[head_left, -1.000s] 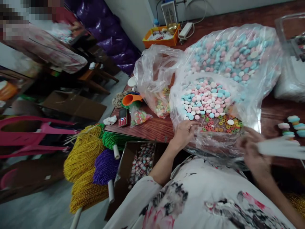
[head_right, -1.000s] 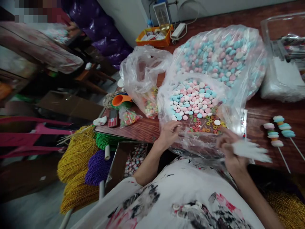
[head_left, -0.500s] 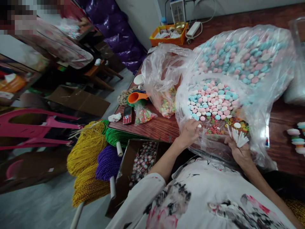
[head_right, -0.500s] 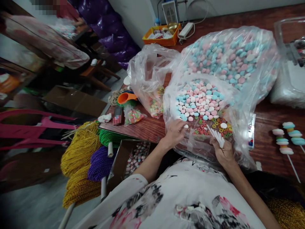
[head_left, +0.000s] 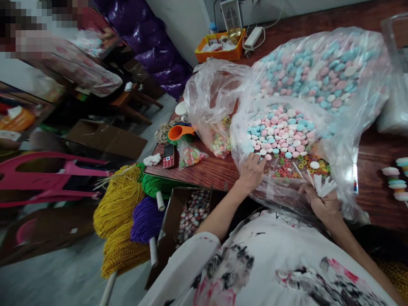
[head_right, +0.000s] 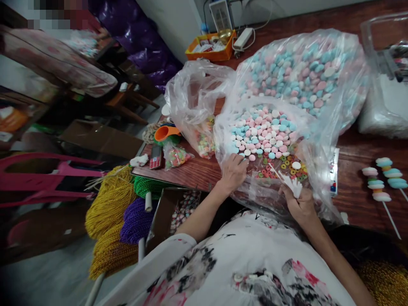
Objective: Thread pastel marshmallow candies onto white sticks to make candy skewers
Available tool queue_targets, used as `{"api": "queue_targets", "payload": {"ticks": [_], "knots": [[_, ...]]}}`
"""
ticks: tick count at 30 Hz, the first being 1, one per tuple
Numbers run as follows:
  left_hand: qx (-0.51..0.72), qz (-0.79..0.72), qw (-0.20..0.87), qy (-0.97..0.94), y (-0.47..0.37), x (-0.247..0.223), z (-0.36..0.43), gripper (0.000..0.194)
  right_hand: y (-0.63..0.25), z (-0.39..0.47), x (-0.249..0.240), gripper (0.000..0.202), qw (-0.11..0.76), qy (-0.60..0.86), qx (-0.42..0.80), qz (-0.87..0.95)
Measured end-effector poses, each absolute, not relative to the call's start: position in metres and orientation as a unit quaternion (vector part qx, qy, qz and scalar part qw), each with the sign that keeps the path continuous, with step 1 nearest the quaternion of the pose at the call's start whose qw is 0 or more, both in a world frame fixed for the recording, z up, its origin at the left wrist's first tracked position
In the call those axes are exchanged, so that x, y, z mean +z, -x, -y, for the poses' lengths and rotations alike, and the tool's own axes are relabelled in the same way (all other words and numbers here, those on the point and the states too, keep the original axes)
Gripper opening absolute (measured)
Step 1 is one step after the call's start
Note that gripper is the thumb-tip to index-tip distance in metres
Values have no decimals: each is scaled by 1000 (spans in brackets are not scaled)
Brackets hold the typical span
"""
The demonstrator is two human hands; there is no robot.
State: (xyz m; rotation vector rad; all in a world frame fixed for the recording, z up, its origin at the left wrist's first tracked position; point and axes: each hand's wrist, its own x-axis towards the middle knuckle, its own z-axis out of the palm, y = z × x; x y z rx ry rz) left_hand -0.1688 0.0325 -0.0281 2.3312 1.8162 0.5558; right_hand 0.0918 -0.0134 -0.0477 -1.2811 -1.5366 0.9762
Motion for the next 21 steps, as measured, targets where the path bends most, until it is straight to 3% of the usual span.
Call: {"api": "queue_targets", "payload": {"ticks": [3,6,9,21], "knots": [[368,-571,195,-708,164,-30,-30,29,-93,13,-37,19,423,483,357,679],[526,-504,390,-564,155,-24,-30,39,-94,13,-30,41,401,434,349,727],[564,-441,508,-479,146,-14,-30,37,-96,15,-25,53,381,431,336,746],[606,-402,528,-439,127,-8,-28,27,-105,23,-9,58,384,432,282,766]]}}
